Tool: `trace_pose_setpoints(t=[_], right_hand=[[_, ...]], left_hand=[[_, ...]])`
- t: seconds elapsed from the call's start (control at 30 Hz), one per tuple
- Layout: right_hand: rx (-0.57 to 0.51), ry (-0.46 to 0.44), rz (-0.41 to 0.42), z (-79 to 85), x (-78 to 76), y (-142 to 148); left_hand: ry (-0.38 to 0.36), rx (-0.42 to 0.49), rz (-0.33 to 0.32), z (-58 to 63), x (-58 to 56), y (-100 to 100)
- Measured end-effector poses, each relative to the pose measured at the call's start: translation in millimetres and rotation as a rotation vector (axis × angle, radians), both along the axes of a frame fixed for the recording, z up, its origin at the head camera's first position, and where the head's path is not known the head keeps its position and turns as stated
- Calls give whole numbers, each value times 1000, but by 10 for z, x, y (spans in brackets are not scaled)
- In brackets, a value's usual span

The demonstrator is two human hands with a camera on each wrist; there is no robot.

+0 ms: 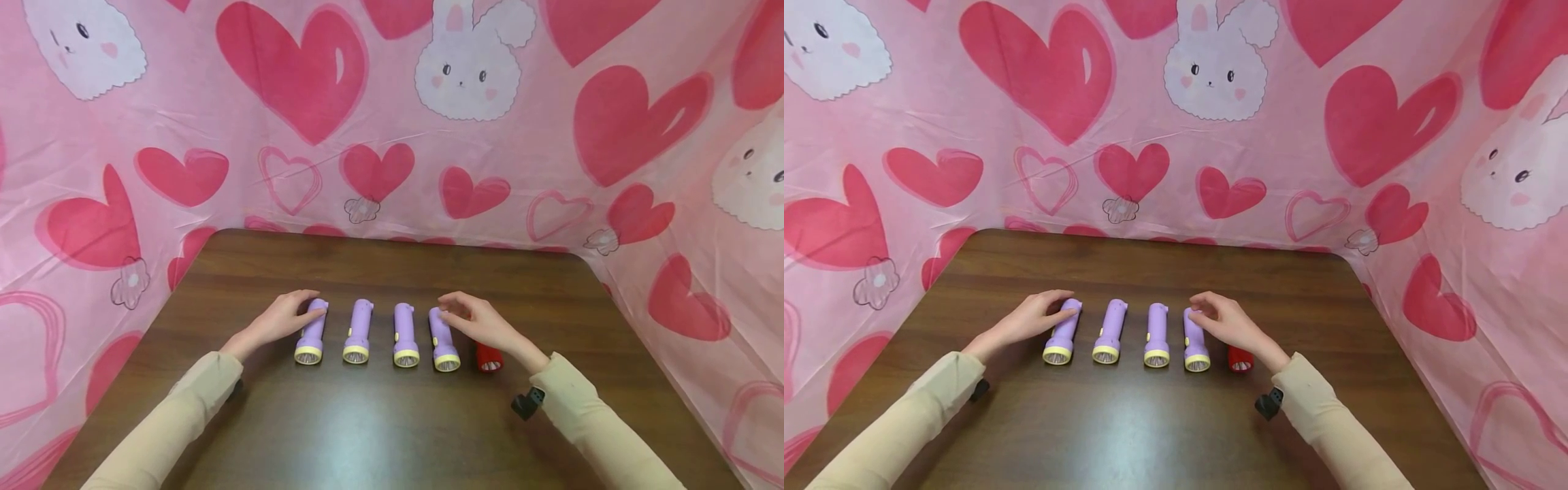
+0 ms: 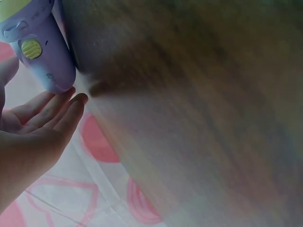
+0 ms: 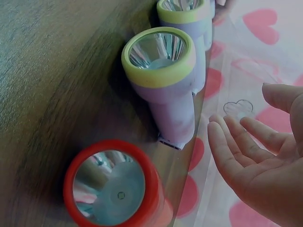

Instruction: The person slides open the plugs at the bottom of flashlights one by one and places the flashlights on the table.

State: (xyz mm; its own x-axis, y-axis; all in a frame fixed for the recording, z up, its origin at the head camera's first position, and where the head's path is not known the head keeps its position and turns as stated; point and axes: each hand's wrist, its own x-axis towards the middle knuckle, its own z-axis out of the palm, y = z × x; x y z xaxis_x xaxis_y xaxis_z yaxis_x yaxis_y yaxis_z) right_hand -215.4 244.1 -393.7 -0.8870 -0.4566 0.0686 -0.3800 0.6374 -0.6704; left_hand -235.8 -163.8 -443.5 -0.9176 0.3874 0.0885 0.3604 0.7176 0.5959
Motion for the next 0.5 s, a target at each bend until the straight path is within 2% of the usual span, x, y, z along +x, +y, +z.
trace_pose_setpoints(t=[0.2,0.5], right_hand=[[-18,-1,22,-16,-23,-58],[-14,10,66,-16,-39,-141]], left_hand=[[-1,-27,-1,-13,-12,6],[-4,-20,-11,-14,-10,9]])
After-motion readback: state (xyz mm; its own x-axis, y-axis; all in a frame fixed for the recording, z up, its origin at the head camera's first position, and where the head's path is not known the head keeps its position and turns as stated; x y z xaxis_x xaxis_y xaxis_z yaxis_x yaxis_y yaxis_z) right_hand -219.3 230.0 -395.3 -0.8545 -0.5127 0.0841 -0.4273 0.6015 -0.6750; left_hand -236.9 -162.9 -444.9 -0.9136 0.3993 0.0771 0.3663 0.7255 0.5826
